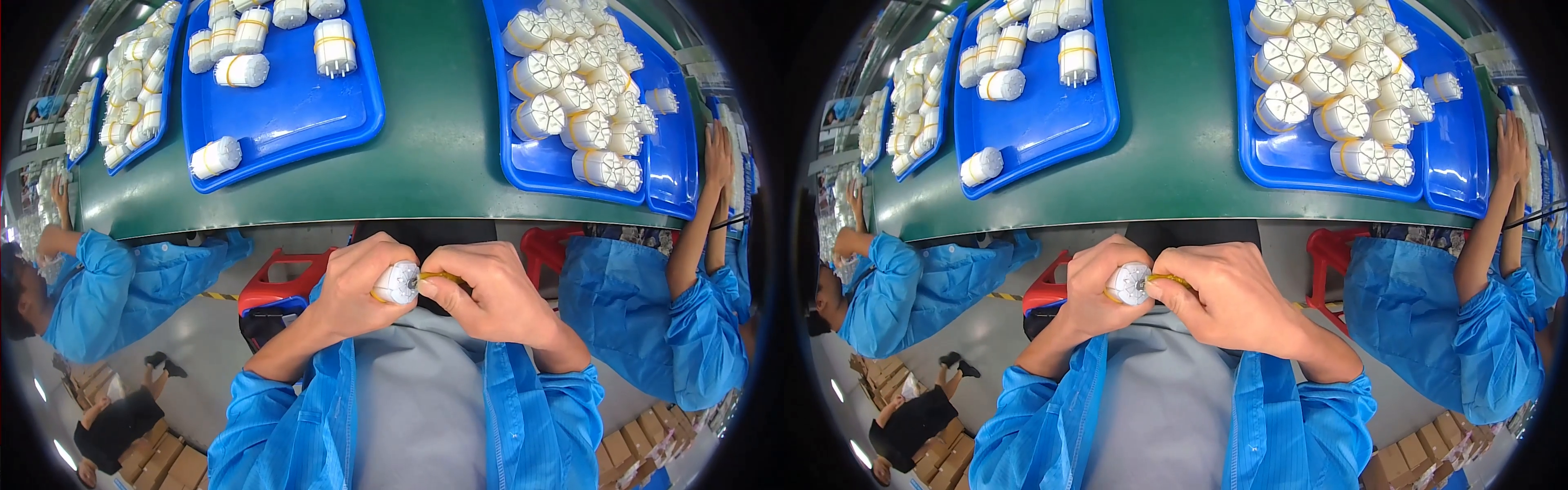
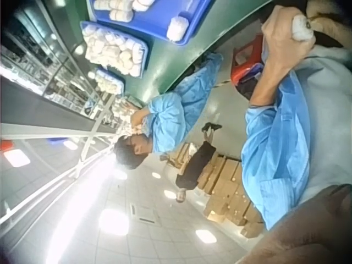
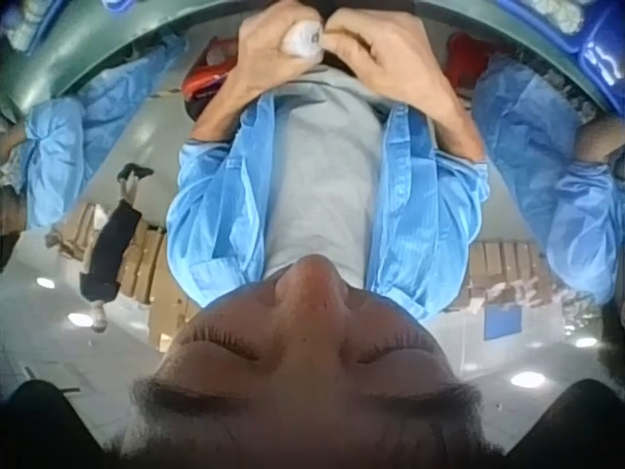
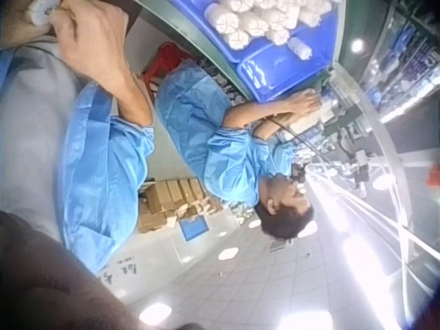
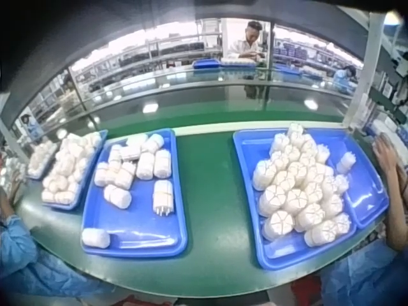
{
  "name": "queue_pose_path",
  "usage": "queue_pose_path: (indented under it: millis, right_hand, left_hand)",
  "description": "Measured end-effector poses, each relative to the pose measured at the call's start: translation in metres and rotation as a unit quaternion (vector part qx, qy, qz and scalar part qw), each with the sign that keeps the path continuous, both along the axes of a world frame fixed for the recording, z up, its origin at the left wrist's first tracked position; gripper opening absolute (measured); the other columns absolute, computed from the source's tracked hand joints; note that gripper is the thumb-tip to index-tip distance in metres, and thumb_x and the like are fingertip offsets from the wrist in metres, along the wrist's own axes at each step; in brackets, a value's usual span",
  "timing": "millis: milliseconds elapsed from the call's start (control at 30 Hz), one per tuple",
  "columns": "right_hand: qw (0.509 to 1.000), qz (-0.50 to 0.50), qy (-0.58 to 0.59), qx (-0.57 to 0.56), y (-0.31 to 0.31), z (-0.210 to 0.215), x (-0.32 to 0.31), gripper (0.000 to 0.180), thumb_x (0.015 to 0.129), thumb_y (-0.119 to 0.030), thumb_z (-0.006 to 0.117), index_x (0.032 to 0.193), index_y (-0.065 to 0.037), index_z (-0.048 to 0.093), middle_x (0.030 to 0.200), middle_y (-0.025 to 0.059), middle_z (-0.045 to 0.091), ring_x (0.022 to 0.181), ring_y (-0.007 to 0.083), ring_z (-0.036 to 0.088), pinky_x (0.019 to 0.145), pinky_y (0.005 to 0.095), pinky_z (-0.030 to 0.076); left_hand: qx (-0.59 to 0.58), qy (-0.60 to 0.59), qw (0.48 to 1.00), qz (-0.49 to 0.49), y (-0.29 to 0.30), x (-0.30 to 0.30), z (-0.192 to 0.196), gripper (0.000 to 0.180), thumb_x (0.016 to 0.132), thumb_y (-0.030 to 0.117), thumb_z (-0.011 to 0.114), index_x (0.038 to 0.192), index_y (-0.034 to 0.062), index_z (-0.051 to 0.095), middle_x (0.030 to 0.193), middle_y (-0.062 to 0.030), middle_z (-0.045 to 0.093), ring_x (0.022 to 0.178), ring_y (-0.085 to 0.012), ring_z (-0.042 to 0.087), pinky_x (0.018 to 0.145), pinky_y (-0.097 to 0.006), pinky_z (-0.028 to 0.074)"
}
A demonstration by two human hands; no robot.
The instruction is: The person assembles small cylindrical components by hand, securing yellow bands onto them with a manual screwdriver.
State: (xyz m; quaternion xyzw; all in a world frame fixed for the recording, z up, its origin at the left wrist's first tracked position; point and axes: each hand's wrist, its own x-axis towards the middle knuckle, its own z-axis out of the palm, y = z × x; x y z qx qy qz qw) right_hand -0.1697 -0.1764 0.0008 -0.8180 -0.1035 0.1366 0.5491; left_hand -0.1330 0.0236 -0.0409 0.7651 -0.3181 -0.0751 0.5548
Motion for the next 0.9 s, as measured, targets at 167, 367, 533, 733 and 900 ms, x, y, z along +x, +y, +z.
queue_pose_path:
  millis: [167, 367, 533, 733, 900]
  right_hand:
    - [1.000, 0.003, -0.007, -0.003, 0.0019, 0.0002, -0.0008, 0.013, 0.088, -0.016, 0.064, 0.080, -0.005, 0.063, 0.069, 0.0116, 0.061, 0.061, 0.0332, 0.059, 0.054, 0.0419, 0.042]
    - [0.996, 0.007, -0.041, -0.078, 0.0036, -0.0033, -0.0003, 0.012, 0.088, -0.015, 0.064, 0.081, -0.006, 0.065, 0.069, 0.0107, 0.063, 0.062, 0.0318, 0.060, 0.054, 0.0408, 0.043]
    - [0.998, -0.021, 0.016, 0.060, 0.0032, -0.0026, -0.0014, 0.011, 0.088, -0.015, 0.065, 0.086, -0.004, 0.067, 0.069, 0.0120, 0.062, 0.060, 0.0298, 0.060, 0.053, 0.0381, 0.044]
    - [0.998, -0.020, 0.054, 0.039, 0.0042, -0.0013, 0.0018, 0.012, 0.088, -0.015, 0.066, 0.086, -0.003, 0.067, 0.069, 0.0128, 0.061, 0.059, 0.0306, 0.059, 0.053, 0.0388, 0.043]
    - [0.999, -0.020, -0.040, -0.014, 0.0072, -0.0053, -0.0005, 0.012, 0.087, -0.014, 0.066, 0.086, -0.003, 0.067, 0.069, 0.0122, 0.061, 0.058, 0.0310, 0.059, 0.053, 0.0394, 0.043]
  left_hand:
    - [-0.002, -0.004, 1.000, 0.003, 0.0006, -0.0013, -0.0002, 0.037, 0.058, -0.002, 0.078, 0.090, 0.0039, 0.061, 0.075, -0.0092, 0.061, 0.061, -0.0235, 0.061, 0.051, -0.032, 0.047]
    - [0.054, -0.041, 0.998, -0.016, 0.0052, 0.0029, -0.0051, 0.036, 0.059, 0.000, 0.078, 0.089, 0.0042, 0.061, 0.074, -0.0088, 0.060, 0.060, -0.0240, 0.059, 0.051, -0.032, 0.046]
    - [-0.026, -0.017, 0.999, -0.013, 0.0010, 0.0061, 0.0010, 0.039, 0.057, 0.000, 0.079, 0.091, 0.0043, 0.061, 0.076, -0.0090, 0.061, 0.063, -0.0245, 0.061, 0.052, -0.032, 0.047]
    - [-0.020, -0.041, 0.999, -0.006, 0.0032, 0.0058, -0.0034, 0.039, 0.057, -0.001, 0.079, 0.090, 0.0044, 0.061, 0.076, -0.0089, 0.061, 0.063, -0.0244, 0.062, 0.052, -0.032, 0.047]
    - [0.014, -0.037, 0.999, 0.000, 0.0036, 0.0035, -0.0043, 0.036, 0.058, -0.001, 0.078, 0.090, 0.0042, 0.061, 0.076, -0.0091, 0.060, 0.062, -0.0258, 0.061, 0.051, -0.034, 0.046]
